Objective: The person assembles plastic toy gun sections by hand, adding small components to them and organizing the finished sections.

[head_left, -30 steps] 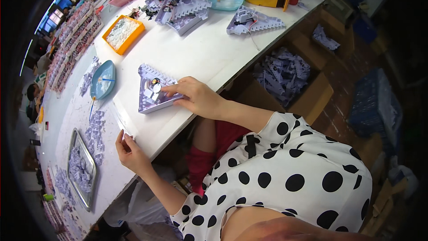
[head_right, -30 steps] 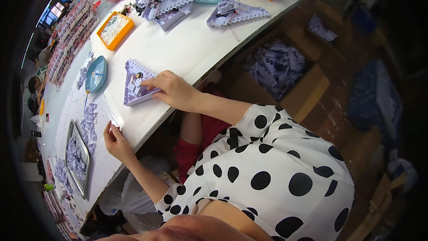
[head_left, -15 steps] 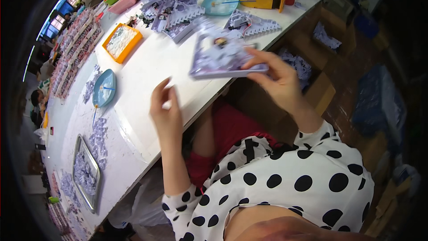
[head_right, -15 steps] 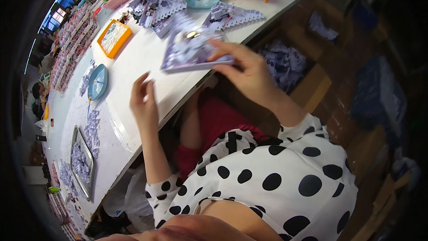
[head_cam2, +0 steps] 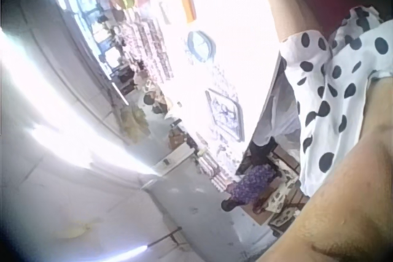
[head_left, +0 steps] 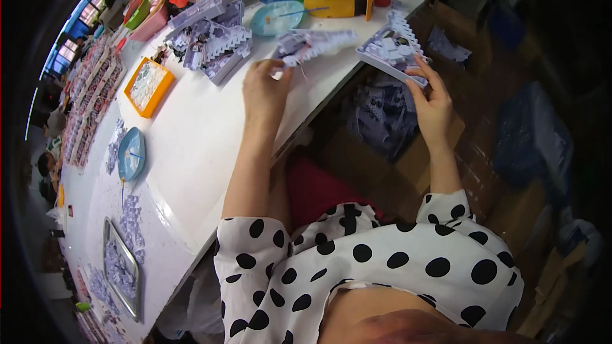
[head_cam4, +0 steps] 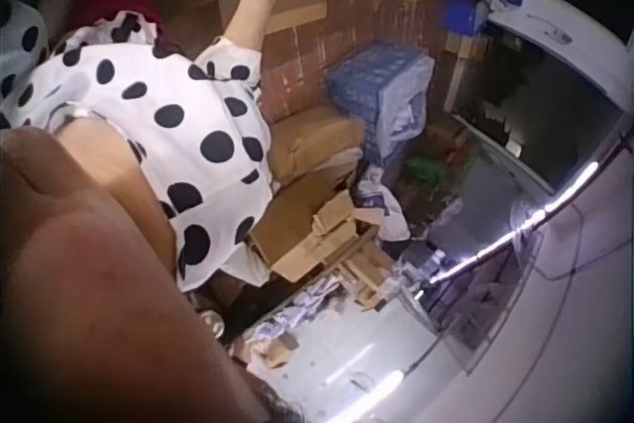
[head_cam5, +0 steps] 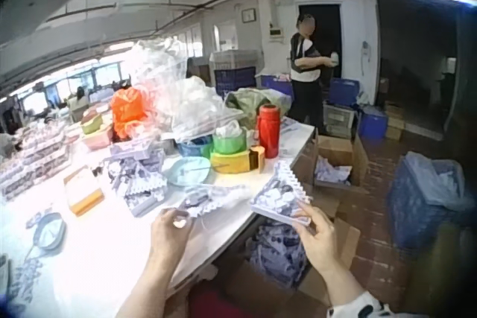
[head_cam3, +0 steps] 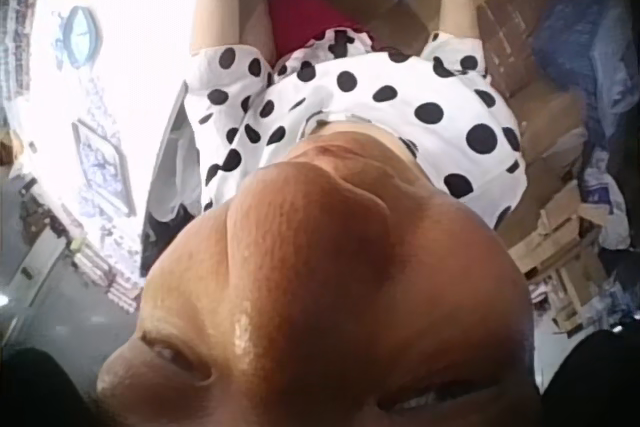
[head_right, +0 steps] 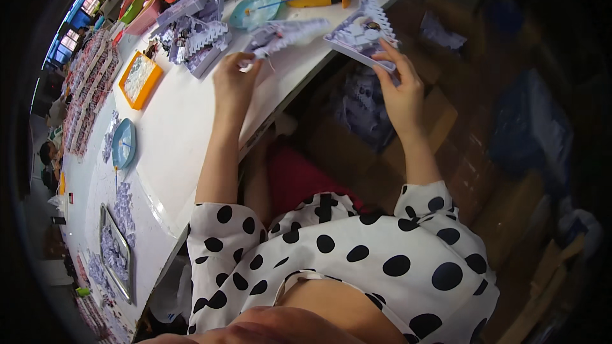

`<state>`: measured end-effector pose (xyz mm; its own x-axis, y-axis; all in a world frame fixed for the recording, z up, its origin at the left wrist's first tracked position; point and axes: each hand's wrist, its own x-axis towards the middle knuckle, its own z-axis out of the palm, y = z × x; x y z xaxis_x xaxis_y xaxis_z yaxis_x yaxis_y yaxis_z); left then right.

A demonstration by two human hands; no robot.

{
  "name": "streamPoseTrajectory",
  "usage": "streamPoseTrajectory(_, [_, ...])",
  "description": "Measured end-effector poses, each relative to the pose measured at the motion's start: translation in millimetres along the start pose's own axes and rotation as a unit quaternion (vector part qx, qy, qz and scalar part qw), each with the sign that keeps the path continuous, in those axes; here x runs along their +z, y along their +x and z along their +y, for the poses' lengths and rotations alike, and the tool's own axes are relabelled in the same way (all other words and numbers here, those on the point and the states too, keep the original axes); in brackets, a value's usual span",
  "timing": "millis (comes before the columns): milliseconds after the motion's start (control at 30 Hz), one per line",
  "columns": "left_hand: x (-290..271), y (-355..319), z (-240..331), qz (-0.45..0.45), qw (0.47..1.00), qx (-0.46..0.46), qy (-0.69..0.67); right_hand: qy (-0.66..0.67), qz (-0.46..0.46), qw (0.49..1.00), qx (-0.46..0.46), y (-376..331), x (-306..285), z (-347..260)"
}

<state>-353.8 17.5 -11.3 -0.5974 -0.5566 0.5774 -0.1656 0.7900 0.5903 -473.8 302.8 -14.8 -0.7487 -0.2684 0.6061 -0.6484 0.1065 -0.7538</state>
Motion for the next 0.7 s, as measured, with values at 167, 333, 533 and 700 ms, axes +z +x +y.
streamPoseTrajectory(167, [-48,-11,23,0.054,0.993,-0.102,-0.027,0.032,-0.029,0.999,-0.027,-16,49,10])
streamPoseTrajectory(333, [-54,-20,64,0.084,0.996,-0.03,-0.025,0.006,-0.084,0.994,-0.069,-29,89,5])
streamPoseTrajectory(533, [-11,-36,75,0.062,0.998,-0.032,-0.005,0.357,0.01,0.924,0.135,-40,114,-18])
streamPoseTrajectory(700, [5,-38,66,0.042,0.999,-0.018,0.002,0.414,-0.094,0.818,0.389,-2,98,18])
